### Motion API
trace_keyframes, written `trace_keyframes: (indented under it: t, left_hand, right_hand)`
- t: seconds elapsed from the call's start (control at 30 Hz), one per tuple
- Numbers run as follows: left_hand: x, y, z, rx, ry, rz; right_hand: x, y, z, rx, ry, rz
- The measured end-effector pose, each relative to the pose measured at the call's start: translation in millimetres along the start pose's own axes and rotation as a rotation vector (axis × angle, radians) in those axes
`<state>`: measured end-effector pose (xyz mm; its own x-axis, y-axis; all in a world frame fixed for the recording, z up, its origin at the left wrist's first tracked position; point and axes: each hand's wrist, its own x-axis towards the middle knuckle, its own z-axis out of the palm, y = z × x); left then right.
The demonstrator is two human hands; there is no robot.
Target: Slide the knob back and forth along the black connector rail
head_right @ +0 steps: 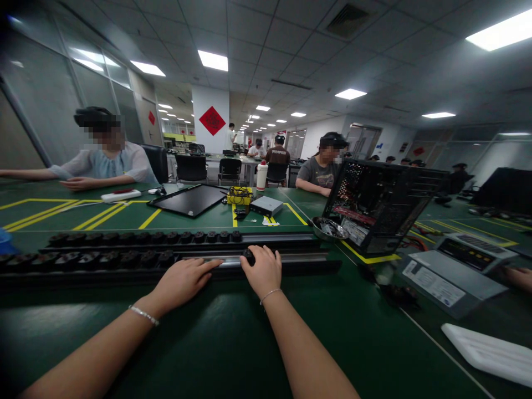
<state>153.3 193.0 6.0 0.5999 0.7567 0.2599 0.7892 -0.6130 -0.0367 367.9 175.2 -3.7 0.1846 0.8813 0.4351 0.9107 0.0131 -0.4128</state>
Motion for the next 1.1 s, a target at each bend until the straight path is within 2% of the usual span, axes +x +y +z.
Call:
trace_keyframes:
  t: [1.1]
  left_hand:
    - [0.0,-0.5,-0.9,-0.012,-0.025,-0.020]
  right_hand:
    - [2.4,2.6,-3.7,0.010,-0.020,0.015]
